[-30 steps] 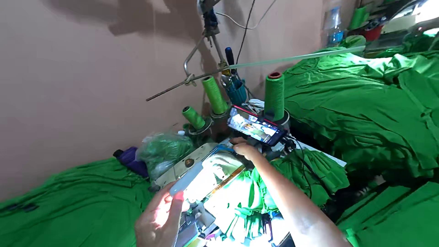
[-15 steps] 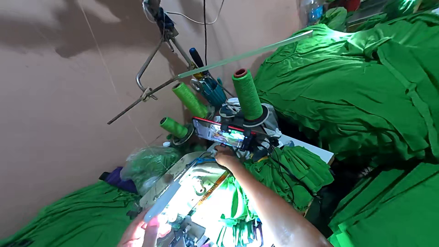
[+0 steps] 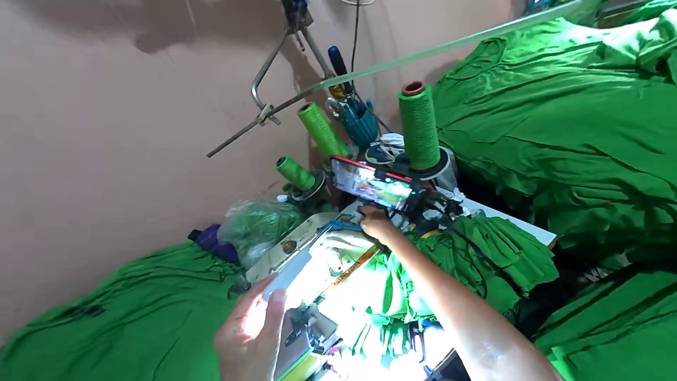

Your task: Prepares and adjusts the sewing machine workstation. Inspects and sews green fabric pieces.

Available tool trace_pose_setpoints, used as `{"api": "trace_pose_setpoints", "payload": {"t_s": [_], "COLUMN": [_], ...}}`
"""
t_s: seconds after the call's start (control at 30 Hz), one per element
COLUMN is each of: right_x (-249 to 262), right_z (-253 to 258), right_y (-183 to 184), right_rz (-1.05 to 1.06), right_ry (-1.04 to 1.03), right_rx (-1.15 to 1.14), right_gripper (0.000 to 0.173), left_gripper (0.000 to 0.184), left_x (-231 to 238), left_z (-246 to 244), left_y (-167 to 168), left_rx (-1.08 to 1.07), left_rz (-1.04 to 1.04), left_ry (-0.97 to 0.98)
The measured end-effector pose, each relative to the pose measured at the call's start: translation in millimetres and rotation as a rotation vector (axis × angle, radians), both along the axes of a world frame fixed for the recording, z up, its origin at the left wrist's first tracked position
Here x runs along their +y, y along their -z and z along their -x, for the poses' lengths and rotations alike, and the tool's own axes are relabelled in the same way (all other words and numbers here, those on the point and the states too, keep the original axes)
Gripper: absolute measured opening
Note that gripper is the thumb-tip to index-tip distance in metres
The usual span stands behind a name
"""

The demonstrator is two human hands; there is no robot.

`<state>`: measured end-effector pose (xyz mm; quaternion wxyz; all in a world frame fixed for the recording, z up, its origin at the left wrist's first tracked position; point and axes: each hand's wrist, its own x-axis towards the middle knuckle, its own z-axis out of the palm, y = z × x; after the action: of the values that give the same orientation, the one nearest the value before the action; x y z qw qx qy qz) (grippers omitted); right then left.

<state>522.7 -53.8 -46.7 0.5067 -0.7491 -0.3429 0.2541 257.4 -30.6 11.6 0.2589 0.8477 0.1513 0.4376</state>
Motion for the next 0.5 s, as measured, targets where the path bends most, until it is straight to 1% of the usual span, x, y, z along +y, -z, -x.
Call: {"api": "trace_pose_setpoints", "payload": {"t_s": [0.1, 0.2, 0.23, 0.27, 0.3, 0.37, 0.4, 0.5], "right_x": [-11.1, -30.9, -35.0, -37.7, -37.4, -28.8, -23.8, -15.3], "right_z": [7.8, 26.6, 33.1, 38.8, 41.7, 39.6, 38.9, 41.0], "right_y": [-10.2, -32.5, -38.7, -43.7, -45.1, -37.6, -31.1, -15.8], "right_rz": [-0.040, -0.008, 0.007, 0.012, -0.013, -0.118, -0.192, -0.419], "right_ry": [-0.007, 0.010, 0.020, 0.000, -0.050, -0.192, -0.214, -0.122], "right_rx": [-0.082, -0.307, -0.386, -0.459, -0.529, -0.618, -0.639, -0.702], "right_gripper": [0.044, 0.035, 0.034, 0.037, 0.040, 0.041, 0.038, 0.025], "left_gripper": [0.033, 0.037, 0.037, 0.037, 0.037, 0.036, 0.036, 0.033], "left_x": [3.1, 6.5, 7.4, 8.4, 9.6, 11.0, 11.2, 9.8], "left_z": [-2.0, -2.5, -2.5, -2.3, -1.9, -0.4, 0.1, 0.9], "left_y": [-1.4, -0.7, -1.1, -1.6, -2.1, -2.8, -3.7, -9.0], "left_rx": [0.004, 0.029, 0.036, 0.043, 0.052, 0.081, 0.091, 0.101], "left_rz": [-0.063, -0.117, -0.123, -0.130, -0.136, -0.157, -0.175, -0.217], "left_ry": [-0.049, -0.107, -0.115, -0.119, -0.120, -0.123, -0.123, -0.128]}}
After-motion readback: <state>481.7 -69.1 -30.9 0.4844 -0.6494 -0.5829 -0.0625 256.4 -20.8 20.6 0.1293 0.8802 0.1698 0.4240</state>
